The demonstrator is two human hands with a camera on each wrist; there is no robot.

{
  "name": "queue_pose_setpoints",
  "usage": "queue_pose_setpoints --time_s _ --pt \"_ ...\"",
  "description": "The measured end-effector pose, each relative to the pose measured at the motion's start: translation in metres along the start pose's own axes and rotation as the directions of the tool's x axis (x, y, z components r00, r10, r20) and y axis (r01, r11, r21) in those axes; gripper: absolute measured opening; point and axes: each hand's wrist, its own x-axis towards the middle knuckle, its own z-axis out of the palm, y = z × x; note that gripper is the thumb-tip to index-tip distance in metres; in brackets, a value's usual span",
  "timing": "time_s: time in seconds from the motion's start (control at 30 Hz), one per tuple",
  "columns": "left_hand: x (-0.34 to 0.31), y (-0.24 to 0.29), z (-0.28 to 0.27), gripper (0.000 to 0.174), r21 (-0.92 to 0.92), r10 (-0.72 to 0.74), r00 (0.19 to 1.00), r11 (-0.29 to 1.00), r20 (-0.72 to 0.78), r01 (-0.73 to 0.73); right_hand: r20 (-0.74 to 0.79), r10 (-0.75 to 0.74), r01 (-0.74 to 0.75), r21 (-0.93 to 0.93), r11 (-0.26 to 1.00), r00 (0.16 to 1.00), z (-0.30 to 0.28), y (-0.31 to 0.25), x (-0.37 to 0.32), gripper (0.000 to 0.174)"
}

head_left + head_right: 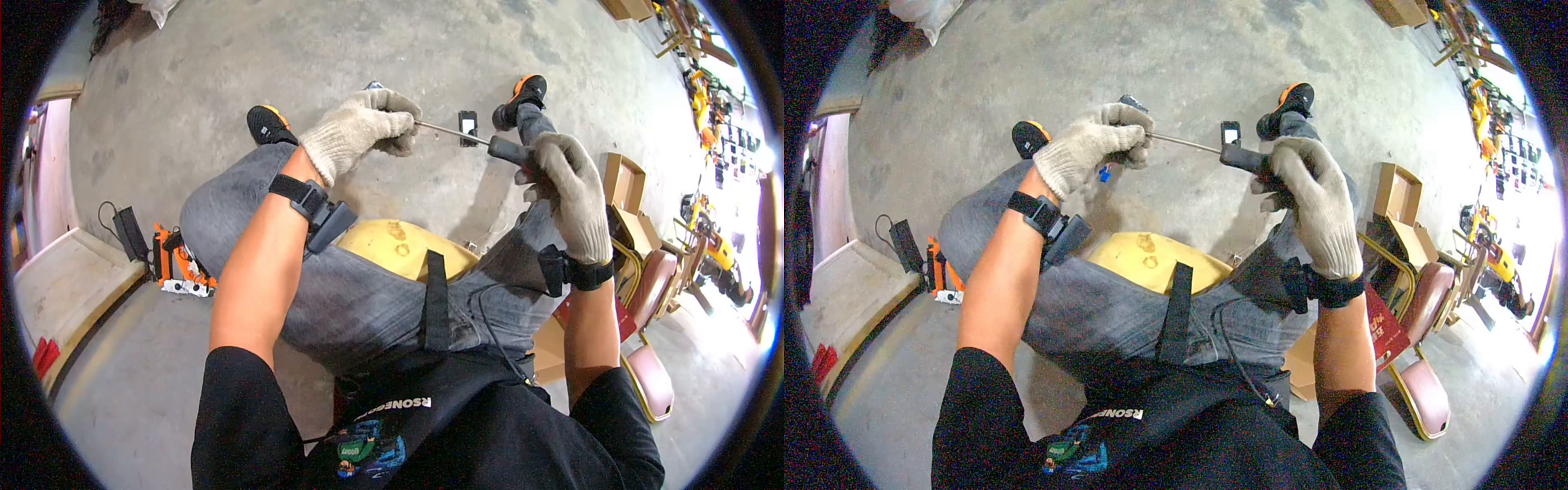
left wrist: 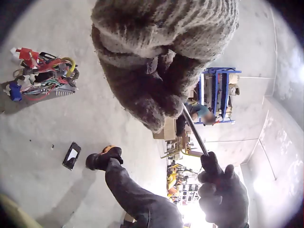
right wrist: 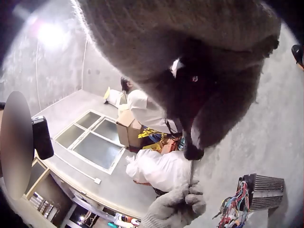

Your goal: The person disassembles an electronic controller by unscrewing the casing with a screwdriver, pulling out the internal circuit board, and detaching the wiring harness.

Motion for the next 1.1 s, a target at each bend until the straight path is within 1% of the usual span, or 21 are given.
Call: queue_pose_setpoints --time_s 0.07,0.13,0.2,0.33,0.4,0.53,0.6,0.73,0.8,0.83,0.93,1.03,1.1 --pt "0.001 -0.001 0.0 0.023 -0.004 0.003 1.0 1.0 -0.002 -0.003 -0.058 0.033 -0.029 0.059 0.998 0.998 0.0 0.004 0.003 0.033" --pt "0.003 -0.002 -0.003 0.022 -0.009 0.003 1.0 1.0 -0.008 -0.003 -0.052 0.017 -0.014 0.058 0.998 0.999 0.003 0.003 0.002 0.035" --pt "0.003 -0.003 -0.006 0.021 -0.043 0.032 0.999 0.999 -0.028 -0.033 -0.063 -0.04 0.039 -0.01 0.999 0.997 0.009 0.0 -0.001 0.036" --pt "0.002 0.0 -0.003 0.021 -0.055 0.031 0.998 0.998 -0.062 -0.035 -0.035 -0.07 0.069 -0.041 0.997 0.997 0.006 0.001 0.001 0.04" --pt "0.003 -0.001 -0.004 0.022 -0.036 0.028 0.998 0.999 -0.051 -0.03 -0.122 0.01 -0.014 -0.033 0.999 0.992 0.007 -0.003 0.003 0.044" --pt "0.004 -0.001 -0.004 0.023 -0.03 0.04 0.997 0.999 -0.059 -0.041 -0.104 -0.006 0.006 -0.007 1.0 0.995 0.01 -0.002 0.003 0.046" --pt "0.003 0.002 -0.004 0.023 -0.016 0.017 0.994 1.0 -0.112 -0.019 -0.078 -0.089 0.08 -0.112 0.99 0.993 0.014 -0.005 0.001 0.044" --pt "0.003 0.003 -0.003 0.023 -0.042 0.03 0.993 0.999 -0.113 -0.035 -0.052 -0.105 0.098 -0.136 0.986 0.993 0.009 0.001 0.004 0.045" --pt "0.003 0.003 -0.002 0.024 -0.029 0.029 0.995 0.999 -0.1 -0.032 -0.084 -0.064 0.058 -0.07 0.996 0.994 0.007 0.004 0.007 0.045" --pt "0.002 0.003 -0.002 0.024 -0.028 0.03 0.994 0.999 -0.101 -0.033 -0.083 -0.065 0.059 -0.07 0.996 0.994 0.007 0.004 0.007 0.045" --pt "0.003 0.003 -0.002 0.024 -0.033 0.033 0.994 0.999 -0.103 -0.037 -0.101 -0.094 0.082 -0.116 0.99 0.99 0.01 -0.001 0.005 0.042" --pt "0.005 0.002 -0.004 0.025 -0.046 0.036 0.997 0.998 -0.067 -0.039 -0.075 -0.122 0.108 -0.165 0.98 0.99 0.011 -0.003 0.005 0.04" --pt "0.004 0.004 0.001 0.027 -0.142 0.041 0.995 0.988 -0.086 -0.053 -0.075 -0.102 0.093 -0.117 0.989 0.992 0.006 0.003 0.009 0.038"
